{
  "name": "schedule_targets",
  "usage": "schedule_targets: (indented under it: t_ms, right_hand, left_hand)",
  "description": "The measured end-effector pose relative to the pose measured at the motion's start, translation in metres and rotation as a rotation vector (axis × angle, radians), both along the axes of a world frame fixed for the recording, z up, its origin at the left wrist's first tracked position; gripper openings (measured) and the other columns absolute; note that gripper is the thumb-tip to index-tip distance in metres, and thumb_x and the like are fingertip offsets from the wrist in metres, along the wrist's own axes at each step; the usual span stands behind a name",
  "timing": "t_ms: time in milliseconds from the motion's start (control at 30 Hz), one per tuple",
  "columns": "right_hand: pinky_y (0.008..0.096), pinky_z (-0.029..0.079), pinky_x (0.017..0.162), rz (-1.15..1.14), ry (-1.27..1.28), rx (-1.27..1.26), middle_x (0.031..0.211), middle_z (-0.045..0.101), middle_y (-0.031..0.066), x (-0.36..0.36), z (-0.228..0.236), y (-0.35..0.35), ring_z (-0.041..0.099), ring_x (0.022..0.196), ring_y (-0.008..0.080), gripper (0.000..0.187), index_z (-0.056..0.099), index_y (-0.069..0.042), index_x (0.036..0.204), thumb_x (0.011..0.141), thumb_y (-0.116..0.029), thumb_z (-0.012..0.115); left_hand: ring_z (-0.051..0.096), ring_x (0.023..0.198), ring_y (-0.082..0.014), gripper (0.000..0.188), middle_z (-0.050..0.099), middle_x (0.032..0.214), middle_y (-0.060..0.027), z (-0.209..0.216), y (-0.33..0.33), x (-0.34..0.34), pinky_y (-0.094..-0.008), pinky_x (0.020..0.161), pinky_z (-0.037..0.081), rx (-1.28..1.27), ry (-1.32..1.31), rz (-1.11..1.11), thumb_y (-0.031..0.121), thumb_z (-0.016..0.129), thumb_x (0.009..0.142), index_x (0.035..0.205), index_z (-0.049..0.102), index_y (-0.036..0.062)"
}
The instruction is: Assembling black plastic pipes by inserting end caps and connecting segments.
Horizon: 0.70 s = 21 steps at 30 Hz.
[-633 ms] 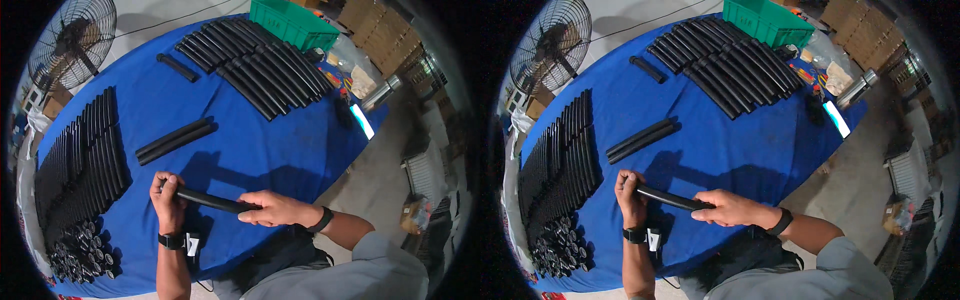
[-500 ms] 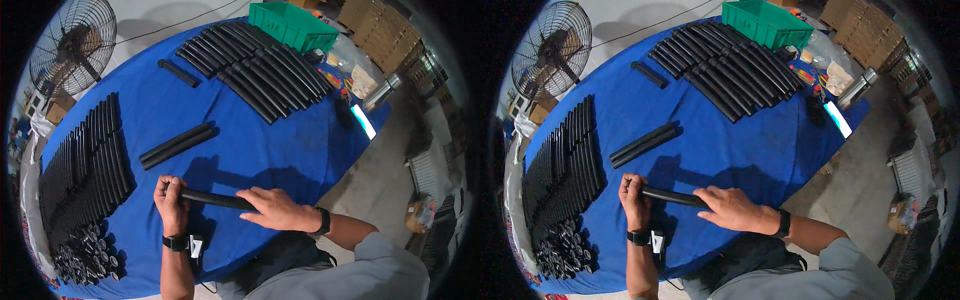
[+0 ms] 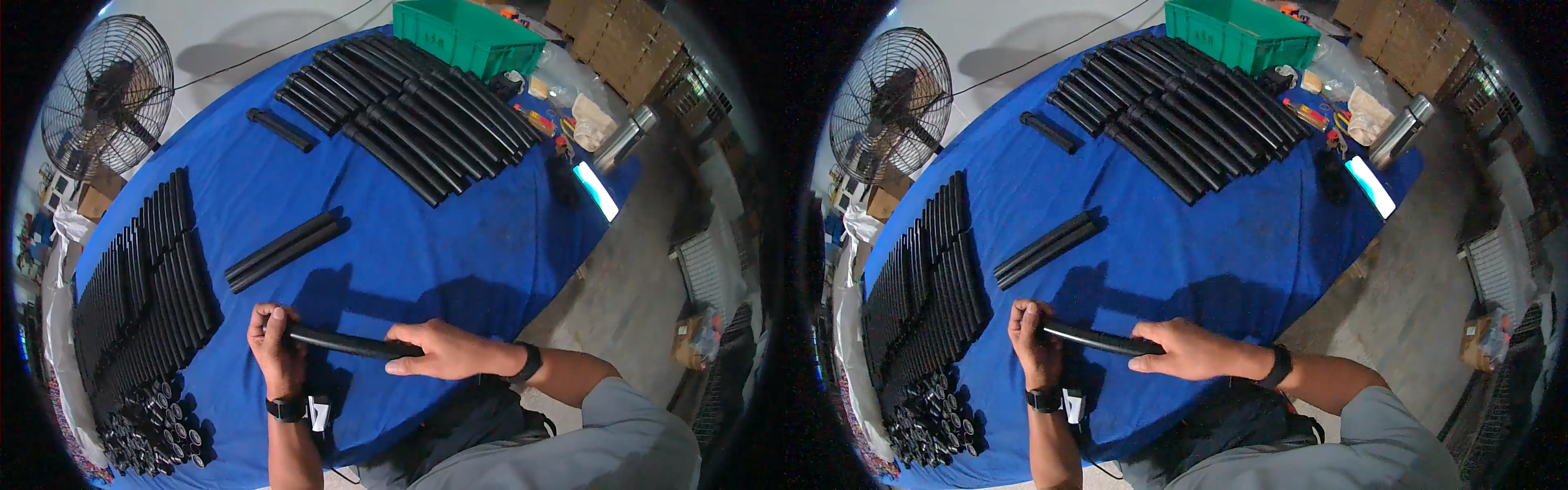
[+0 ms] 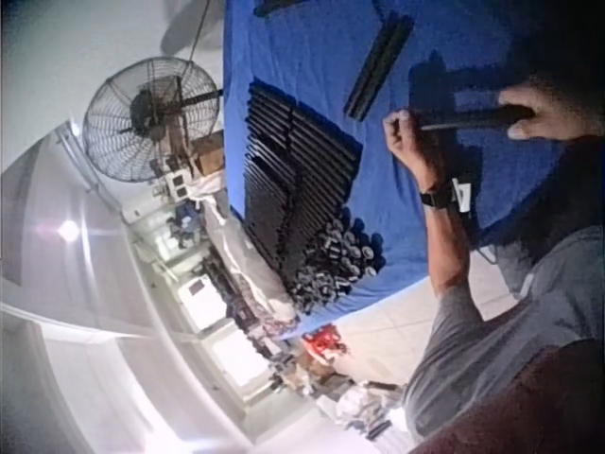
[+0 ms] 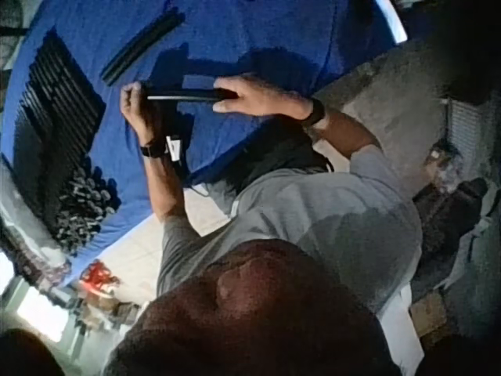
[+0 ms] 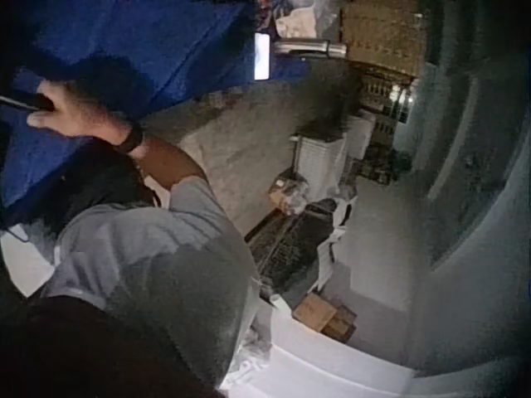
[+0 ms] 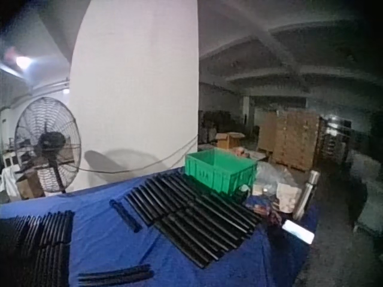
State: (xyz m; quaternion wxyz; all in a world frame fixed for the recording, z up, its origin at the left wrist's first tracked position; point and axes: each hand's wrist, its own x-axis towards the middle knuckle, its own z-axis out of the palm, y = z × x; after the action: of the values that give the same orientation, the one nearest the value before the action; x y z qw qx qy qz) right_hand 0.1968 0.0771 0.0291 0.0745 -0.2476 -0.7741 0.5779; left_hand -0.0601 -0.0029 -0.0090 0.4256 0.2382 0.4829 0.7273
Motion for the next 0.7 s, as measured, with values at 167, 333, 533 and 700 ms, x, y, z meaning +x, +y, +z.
schedule_targets:
  t_ms: [167,333,533,700]
  right_hand:
    - [0.0214,0.036,0.043,0.096,-0.05,-0.576,0.077,0.054,-0.0021,-0.007,-0.002,0.017,0.048,0.052,0.0039,0.031,0.054,-0.004,0.104,0.095,-0.032,0.062]
    - [0.0225,0.04,0.04,0.313,0.041,-0.971,0.077,0.057,0.0027,-0.026,-0.011,0.04,0.054,0.052,0.0083,0.035,0.051,-0.002,0.111,0.096,-0.033,0.06]
    - [0.023,0.045,0.037,0.368,0.075,-1.237,0.083,0.062,0.0077,-0.052,-0.023,0.041,0.057,0.05,0.0103,0.035,0.049,-0.004,0.113,0.096,-0.032,0.059]
    - [0.0222,0.042,0.035,0.387,0.104,-1.176,0.073,0.056,0.0036,-0.045,-0.026,0.043,0.051,0.047,0.0077,0.023,0.049,-0.007,0.097,0.096,-0.028,0.058]
  left_hand:
    - [0.048,0.057,-0.0072,0.013,0.059,0.076,-0.0039,-0.009,0.002,-0.004,-0.0205,0.048,0.037,0.039,0.144,0.086,0.015,0.06,0.094,0.086,0.053,0.0078]
    - [0.047,0.066,-0.0081,0.02,0.055,0.074,-0.0039,-0.006,0.003,-0.004,-0.0221,0.059,0.037,0.041,0.134,0.194,0.019,0.058,0.096,0.082,0.05,0.0073]
    - [0.044,0.062,-0.0095,0.02,0.051,0.074,-0.0037,-0.013,0.001,-0.009,-0.0224,0.054,0.035,0.043,0.262,0.242,0.022,0.058,0.096,0.086,0.048,0.0086]
    - [0.041,0.069,-0.0092,0.021,0.045,0.077,-0.0019,-0.012,0.0,-0.003,-0.024,0.057,0.036,-0.041,0.368,0.142,0.022,0.052,0.098,0.083,0.044,0.0089]
